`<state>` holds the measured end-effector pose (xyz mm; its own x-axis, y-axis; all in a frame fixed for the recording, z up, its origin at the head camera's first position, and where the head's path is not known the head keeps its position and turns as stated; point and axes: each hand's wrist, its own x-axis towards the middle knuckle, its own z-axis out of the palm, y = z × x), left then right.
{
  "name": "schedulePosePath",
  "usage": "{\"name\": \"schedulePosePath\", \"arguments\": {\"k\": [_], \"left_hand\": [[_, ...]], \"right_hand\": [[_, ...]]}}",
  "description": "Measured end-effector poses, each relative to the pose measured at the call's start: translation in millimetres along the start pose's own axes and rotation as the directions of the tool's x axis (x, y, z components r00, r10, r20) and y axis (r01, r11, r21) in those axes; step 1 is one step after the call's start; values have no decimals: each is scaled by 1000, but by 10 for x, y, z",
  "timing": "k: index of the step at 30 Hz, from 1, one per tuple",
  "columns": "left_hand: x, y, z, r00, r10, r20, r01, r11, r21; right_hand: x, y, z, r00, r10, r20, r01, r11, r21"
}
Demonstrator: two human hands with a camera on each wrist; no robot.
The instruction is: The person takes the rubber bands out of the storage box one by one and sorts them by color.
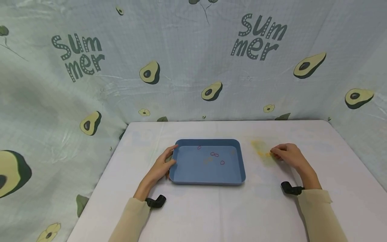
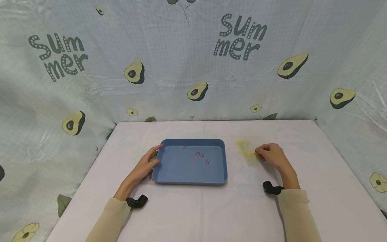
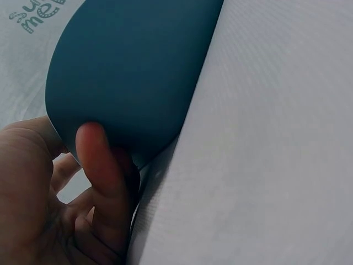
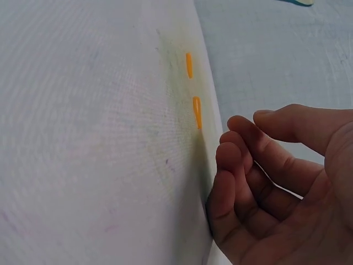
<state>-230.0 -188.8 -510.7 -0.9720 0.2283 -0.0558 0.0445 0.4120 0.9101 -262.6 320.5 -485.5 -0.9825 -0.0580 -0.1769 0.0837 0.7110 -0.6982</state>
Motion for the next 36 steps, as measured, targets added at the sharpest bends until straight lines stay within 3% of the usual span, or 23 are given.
{"name": "schedulePosePath", "arguments": {"k": [5, 11, 24, 36], "left_hand": [[8, -15, 4, 1000, 20, 3, -20, 1000, -9], [6, -13, 18, 1000, -22, 8, 23, 998, -53], [2, -12, 10, 1000, 11, 3, -10, 1000, -29], [-11, -9, 13, 1000, -21, 17, 22, 998, -65]], "right_hand": [[-41, -62, -9, 995, -87, -48, 87, 996, -1], [-100, -206, -45, 977, -196, -80, 197, 980, -5], [-197, -502, -16, 952, -289, -102, 288, 957, -31], [-199, -877, 194, 924, -378, -52, 378, 926, -5]]}}
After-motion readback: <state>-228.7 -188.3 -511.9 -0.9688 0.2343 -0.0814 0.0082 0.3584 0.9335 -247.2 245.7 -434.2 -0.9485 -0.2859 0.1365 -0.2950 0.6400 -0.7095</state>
